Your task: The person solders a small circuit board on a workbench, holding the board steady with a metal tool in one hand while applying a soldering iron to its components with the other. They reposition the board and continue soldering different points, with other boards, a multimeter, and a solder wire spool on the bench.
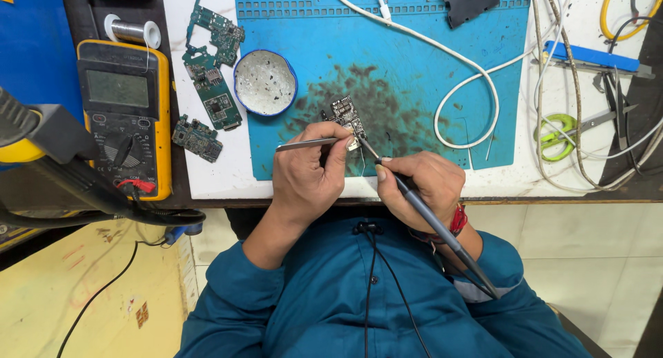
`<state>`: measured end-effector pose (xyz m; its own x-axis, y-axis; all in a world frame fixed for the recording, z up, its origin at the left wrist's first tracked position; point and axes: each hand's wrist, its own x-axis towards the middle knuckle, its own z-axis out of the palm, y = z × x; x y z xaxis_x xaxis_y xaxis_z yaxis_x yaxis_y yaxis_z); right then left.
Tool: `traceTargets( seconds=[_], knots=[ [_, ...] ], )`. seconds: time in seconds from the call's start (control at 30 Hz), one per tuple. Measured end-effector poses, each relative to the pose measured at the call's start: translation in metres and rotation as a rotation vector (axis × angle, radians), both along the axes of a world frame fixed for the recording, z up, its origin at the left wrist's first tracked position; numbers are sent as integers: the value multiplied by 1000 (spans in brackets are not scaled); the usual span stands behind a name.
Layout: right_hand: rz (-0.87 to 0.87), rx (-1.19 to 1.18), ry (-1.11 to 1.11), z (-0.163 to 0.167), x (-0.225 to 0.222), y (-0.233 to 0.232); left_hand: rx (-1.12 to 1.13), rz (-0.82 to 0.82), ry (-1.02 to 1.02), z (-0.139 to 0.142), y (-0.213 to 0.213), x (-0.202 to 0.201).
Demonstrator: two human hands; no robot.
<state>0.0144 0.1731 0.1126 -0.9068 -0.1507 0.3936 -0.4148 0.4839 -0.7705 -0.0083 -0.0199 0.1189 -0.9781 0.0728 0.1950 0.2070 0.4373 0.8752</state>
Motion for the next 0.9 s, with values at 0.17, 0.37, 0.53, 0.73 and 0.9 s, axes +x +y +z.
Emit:
traceTargets(
  seconds=[0.17, 0.37, 0.53, 0.73, 0.9],
  knots=[
    [-1, -16, -19, -1, 5, 1, 0, -3, -2, 1, 0, 3],
    [-17, 14, -4, -2, 5, 4, 29, 12, -40, -2, -1, 7],
    [-39, 108, -18, 12, 2, -7, 427, 67, -97, -7, -4, 18],
    [-17, 294, -21, 29, -7, -26, 597, 130, -22, -16, -10, 31],
    [6, 317, -6, 32, -6, -32, 624, 132, -2, -15, -11, 35]
  ],
)
